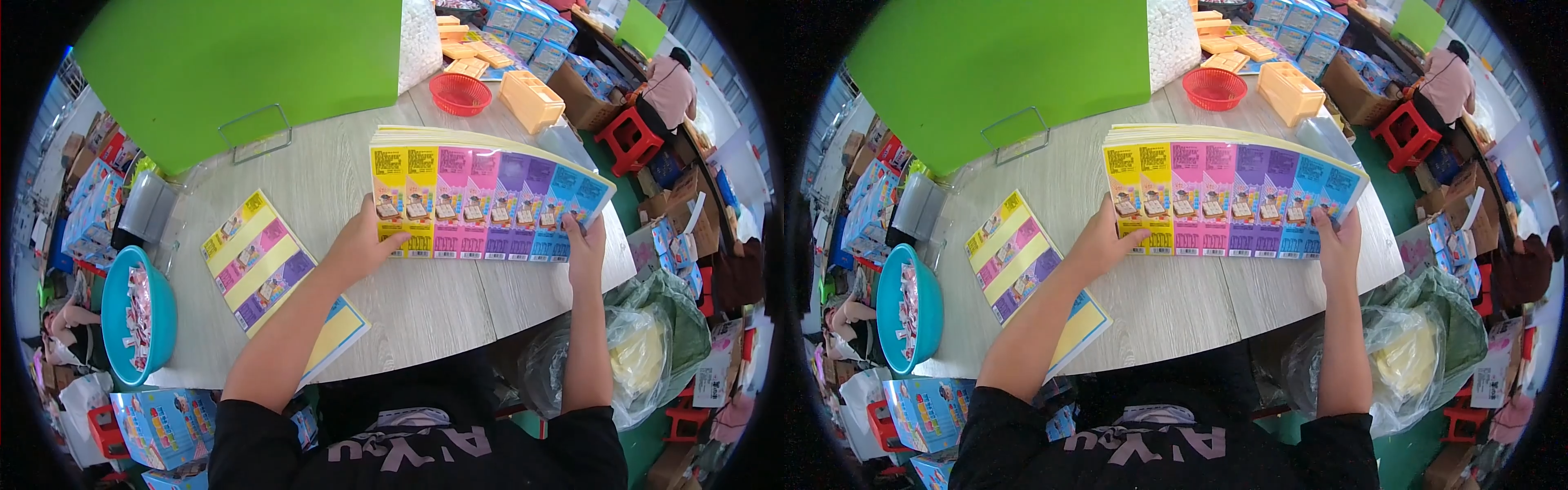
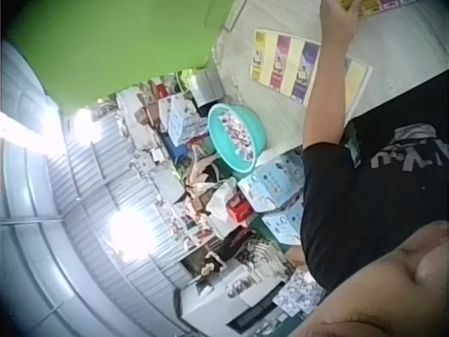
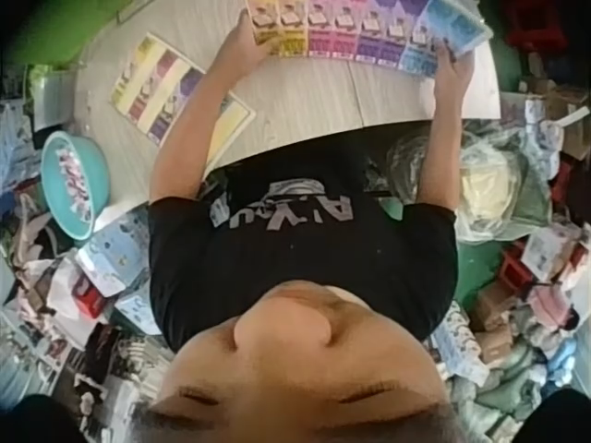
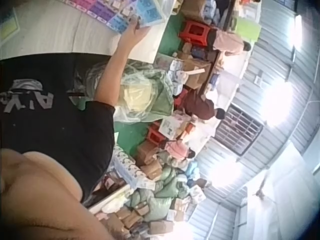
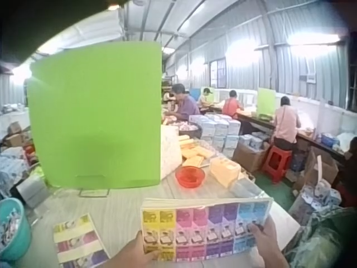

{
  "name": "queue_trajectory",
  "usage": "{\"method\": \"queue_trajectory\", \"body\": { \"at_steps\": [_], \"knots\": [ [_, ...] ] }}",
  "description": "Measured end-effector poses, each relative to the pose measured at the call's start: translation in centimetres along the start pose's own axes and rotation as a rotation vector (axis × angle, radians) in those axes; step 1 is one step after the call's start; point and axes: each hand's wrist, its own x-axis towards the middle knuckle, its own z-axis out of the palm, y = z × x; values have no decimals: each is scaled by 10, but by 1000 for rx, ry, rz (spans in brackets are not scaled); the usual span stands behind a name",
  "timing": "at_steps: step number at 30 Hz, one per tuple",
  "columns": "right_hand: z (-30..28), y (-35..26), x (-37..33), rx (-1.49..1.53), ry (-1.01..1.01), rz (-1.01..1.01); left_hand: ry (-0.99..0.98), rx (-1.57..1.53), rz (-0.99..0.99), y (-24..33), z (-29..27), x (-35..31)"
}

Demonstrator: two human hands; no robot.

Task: Attaching plastic hanging strips to illustrated product cards for packaging.

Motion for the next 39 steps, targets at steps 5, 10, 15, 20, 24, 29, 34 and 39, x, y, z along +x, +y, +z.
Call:
{"method": "queue_trajectory", "body": {
  "at_steps": [5, 10, 15, 20, 24, 29, 34, 39],
  "knots": [
    [11, -9, 5, -65, 2, -20, 33, -22, -21, -4, 0, 2],
    [8, 2, 3, -45, 3, -50, 108, -113, 123, -8, -2, -2],
    [-14, 18, -4, 95, -33, -123, 113, -44, 201, -4, -10, -2],
    [-16, 23, -16, 98, -29, -36, -41, -119, 102, -4, -14, -2],
    [-17, 25, -18, 211, -38, -16, -195, -225, -102, 5, -21, -3],
    [-26, 36, -21, 240, -56, 28, -233, -207, -13, 1, -15, -3],
    [-14, 16, -26, 187, -89, 65, -261, -212, 16, -1, -16, -3],
    [-25, 29, -24, 80, -119, 47, -290, -95, 57, 9, -19, -4]
  ]
}}
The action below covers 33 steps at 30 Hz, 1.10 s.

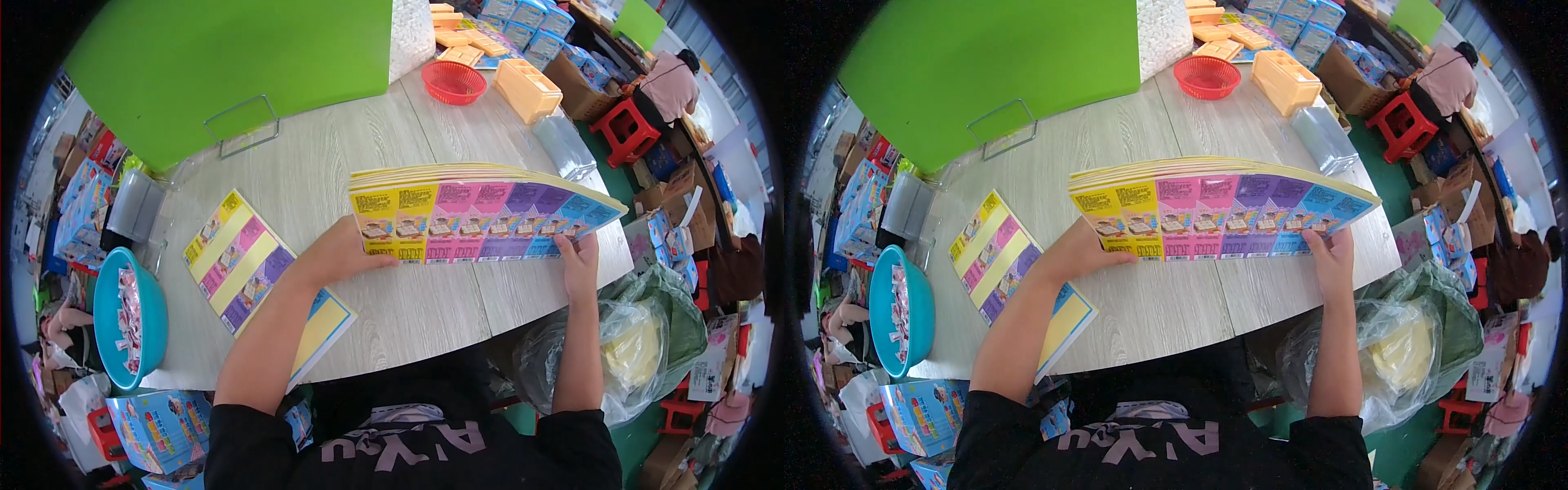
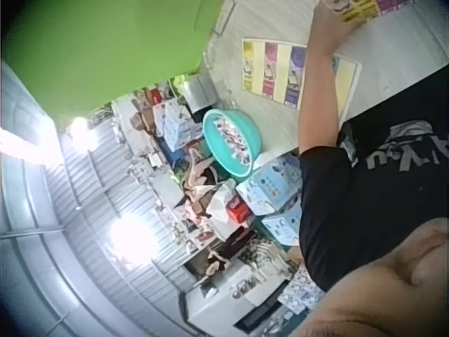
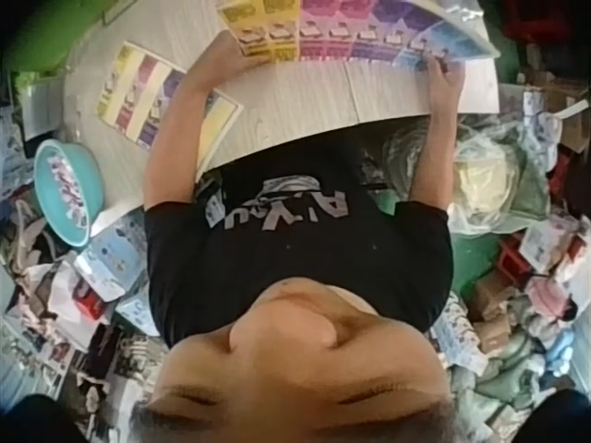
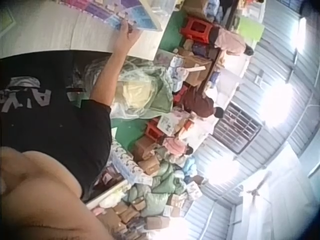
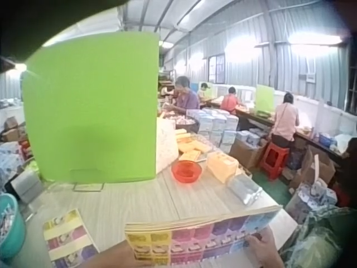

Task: Attaching plastic hanging strips to illustrated product cards for packaging.

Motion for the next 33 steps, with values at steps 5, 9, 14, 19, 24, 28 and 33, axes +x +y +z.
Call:
{"method": "queue_trajectory", "body": {
  "at_steps": [5, 9, 14, 19, 24, 28, 33],
  "knots": [
    [7, -7, 0, -47, -21, 6, 24, 59, 7, 0, 1, -2],
    [8, -12, 0, -59, 2, -25, 20, 119, -16, -9, 4, 2],
    [17, -18, 0, 24, 29, -42, 24, -83, -118, -7, 1, 3],
    [18, -14, 4, 2, 66, -98, -150, -84, -327, 7, -8, 4],
    [-7, 6, 1, -69, 52, -167, -161, 64, -21, -8, -2, 6],
    [-14, 7, -8, -44, 52, -137, -61, 105, -87, 3, 6, 7],
    [-19, 25, 2, -25, 28, -142, 36, 9, 131, -5, 5, 2]
  ]
}}
